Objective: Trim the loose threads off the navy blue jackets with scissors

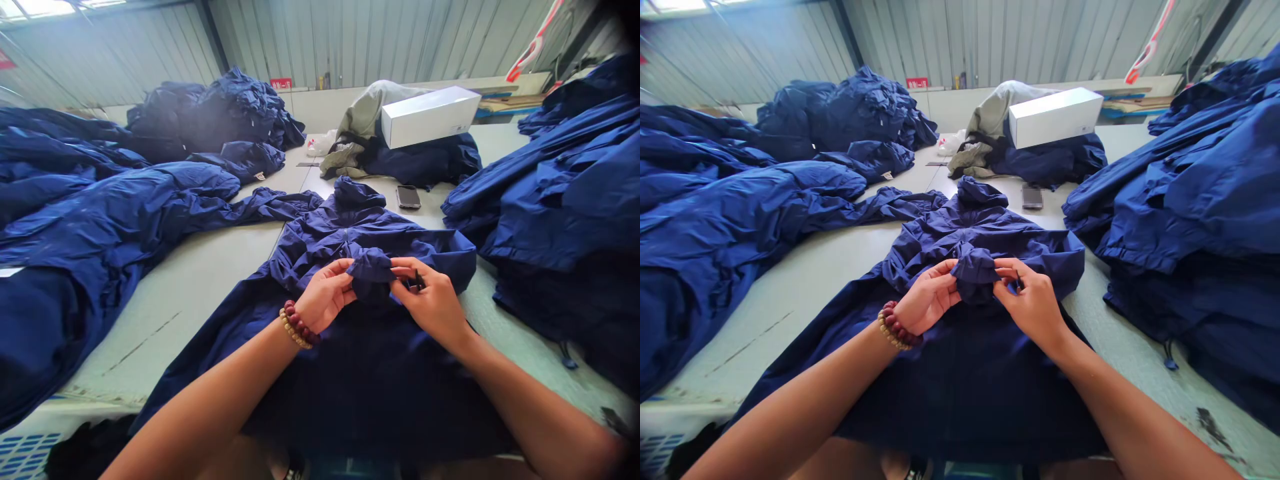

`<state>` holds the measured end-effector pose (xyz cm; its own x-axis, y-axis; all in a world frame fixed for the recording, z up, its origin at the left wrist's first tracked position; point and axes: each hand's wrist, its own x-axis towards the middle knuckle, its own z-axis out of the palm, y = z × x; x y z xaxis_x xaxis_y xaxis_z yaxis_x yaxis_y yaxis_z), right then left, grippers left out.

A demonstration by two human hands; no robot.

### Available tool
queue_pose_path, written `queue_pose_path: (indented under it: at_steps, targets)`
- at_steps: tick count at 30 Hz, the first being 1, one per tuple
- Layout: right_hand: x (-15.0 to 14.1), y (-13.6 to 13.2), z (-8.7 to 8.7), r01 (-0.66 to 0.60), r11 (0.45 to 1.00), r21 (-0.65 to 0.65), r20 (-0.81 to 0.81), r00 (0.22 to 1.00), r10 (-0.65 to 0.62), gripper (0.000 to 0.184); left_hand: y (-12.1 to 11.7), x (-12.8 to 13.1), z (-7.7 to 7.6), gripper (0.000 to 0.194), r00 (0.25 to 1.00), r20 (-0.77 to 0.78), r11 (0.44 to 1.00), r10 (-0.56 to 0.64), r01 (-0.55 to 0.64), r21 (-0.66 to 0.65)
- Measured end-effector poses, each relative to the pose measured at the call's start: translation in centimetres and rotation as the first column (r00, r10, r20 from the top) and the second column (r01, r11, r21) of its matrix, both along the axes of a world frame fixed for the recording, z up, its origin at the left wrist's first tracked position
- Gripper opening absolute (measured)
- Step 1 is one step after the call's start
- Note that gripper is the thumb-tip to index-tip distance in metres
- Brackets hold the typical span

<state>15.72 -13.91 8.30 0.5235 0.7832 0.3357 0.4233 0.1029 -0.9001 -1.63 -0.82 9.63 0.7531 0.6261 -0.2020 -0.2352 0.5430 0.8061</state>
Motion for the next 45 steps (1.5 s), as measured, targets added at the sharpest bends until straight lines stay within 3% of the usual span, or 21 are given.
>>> queue_pose_path:
  at_steps: [3, 7, 13, 18, 21, 25, 29, 31, 33, 34, 37, 39, 42, 45]
  targets:
    - [0.1, 0.1, 0.0, -0.097, 0.995, 0.035, -0.257, 0.961, 0.103, 0.034, 0.2, -0.2, 0.5, 0.025, 0.999, -0.035, 0.998, 0.018, -0.016, 0.056]
    - [0.2, 0.2, 0.1, -0.249, 0.968, 0.009, -0.579, 0.788, 0.208, 0.039, 0.3, -0.8, 1.5, 0.015, 0.994, -0.033, 0.982, -0.101, 0.105, 0.157]
    - [0.1, -0.2, 0.8, -0.411, 0.911, 0.043, -0.766, 0.572, 0.294, 0.03, 0.1, -1.4, 1.7, 0.014, 0.959, -0.04, 0.945, -0.279, 0.282, 0.164]
    - [0.2, -0.7, 0.8, -0.548, 0.834, 0.065, -0.82, 0.447, 0.357, 0.044, -0.2, -1.5, 1.3, 0.027, 0.905, -0.041, 0.899, -0.423, 0.425, 0.106]
    - [0.7, -0.8, 0.9, -0.482, 0.869, 0.106, -0.835, 0.431, 0.341, 0.037, 0.0, -1.7, 1.8, 0.025, 0.911, 0.016, 0.904, -0.413, 0.408, 0.124]
    - [1.6, -0.1, 0.6, -0.373, 0.91, 0.178, -0.809, 0.471, 0.352, 0.034, 0.5, -1.6, 2.4, 0.046, 0.952, 0.042, 0.932, -0.303, 0.287, 0.221]
    - [1.5, 0.7, -0.2, -0.342, 0.935, 0.096, -0.734, 0.61, 0.299, 0.045, 0.5, -1.0, 1.5, 0.036, 0.988, -0.03, 0.944, -0.152, 0.154, 0.291]
    - [1.2, 0.7, -0.2, -0.238, 0.97, 0.049, -0.628, 0.748, 0.215, 0.042, 0.4, -0.7, 0.8, 0.032, 0.995, -0.091, 0.928, -0.028, 0.06, 0.368]
    - [0.9, 0.5, -0.1, -0.072, 0.997, 0.021, -0.393, 0.916, 0.074, 0.032, 0.2, -0.5, 0.3, 0.025, 0.975, -0.156, 0.837, 0.159, -0.05, 0.545]
    - [0.8, 0.4, 0.0, 0.021, 1.0, 0.023, -0.242, 0.97, -0.015, 0.026, 0.1, -0.5, 0.2, 0.019, 0.948, -0.174, 0.743, 0.267, -0.087, 0.663]
    - [0.6, 0.2, 0.0, 0.199, 0.979, 0.053, 0.108, 0.973, -0.204, 0.013, -0.3, -0.6, -0.1, 0.01, 0.864, -0.137, 0.356, 0.485, -0.052, 0.933]
    - [0.9, 0.3, -0.3, 0.186, 0.982, 0.043, 0.169, 0.967, -0.191, 0.012, -0.2, -0.7, -0.2, 0.015, 0.859, -0.107, 0.15, 0.5, 0.036, 0.988]
    - [2.0, 0.9, -1.4, 0.037, 0.999, -0.014, 0.108, 0.994, -0.036, 0.029, 0.8, -0.9, -0.5, 0.021, 0.871, -0.151, -0.02, 0.468, 0.181, 0.983]
    - [3.5, 1.8, -2.7, -0.09, 0.995, 0.029, -0.042, 0.995, 0.092, 0.056, 2.7, -1.4, -1.2, 0.024, 0.859, -0.282, -0.07, 0.427, 0.342, 0.937]
